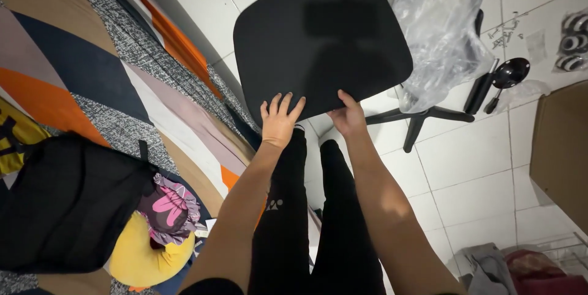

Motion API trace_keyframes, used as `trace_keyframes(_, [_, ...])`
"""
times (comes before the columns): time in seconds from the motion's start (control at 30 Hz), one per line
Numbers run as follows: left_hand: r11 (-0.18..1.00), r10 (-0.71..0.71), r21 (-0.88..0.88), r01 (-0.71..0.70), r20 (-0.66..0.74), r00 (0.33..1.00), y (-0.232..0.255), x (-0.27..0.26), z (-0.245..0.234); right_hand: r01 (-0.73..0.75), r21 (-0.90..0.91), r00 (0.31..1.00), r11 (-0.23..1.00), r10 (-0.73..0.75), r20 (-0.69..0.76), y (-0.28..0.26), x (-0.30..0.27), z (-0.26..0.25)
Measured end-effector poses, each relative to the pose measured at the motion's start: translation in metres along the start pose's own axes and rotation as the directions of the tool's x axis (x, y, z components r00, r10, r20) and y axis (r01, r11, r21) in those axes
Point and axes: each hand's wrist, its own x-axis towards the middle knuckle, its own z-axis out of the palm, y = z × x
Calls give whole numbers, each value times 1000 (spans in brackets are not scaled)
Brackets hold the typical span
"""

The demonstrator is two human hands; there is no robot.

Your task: The person unpacks and assembles a black office chair on a tiled floor. They remove plastic wrapping from the mesh backrest and seat, attach the armrests to the seat, and then connect the backrest to the seat. The person handles screws and chair components throughout the process.

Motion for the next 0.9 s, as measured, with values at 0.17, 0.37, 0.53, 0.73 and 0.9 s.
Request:
trace_keyframes(0.17, [1000,-13,10,13,85,996,-24,15,29,28,-86,999,996,-30,-27,12,31,-1])
trace_keyframes(0.37, [1000,-28,2,28,72,997,-46,30,62,-18,-255,992,967,-14,-124,19,69,-8])
trace_keyframes(0.53, [999,-18,28,17,67,998,-79,53,99,-48,-321,992,946,9,-124,30,127,-31])
trace_keyframes(0.73, [992,23,128,-17,-41,999,-129,86,167,-92,-259,988,961,55,-148,53,222,-57])
trace_keyframes(0.9, [986,33,165,-10,-139,990,-157,119,218,-41,-291,999,956,30,-42,53,287,-59])
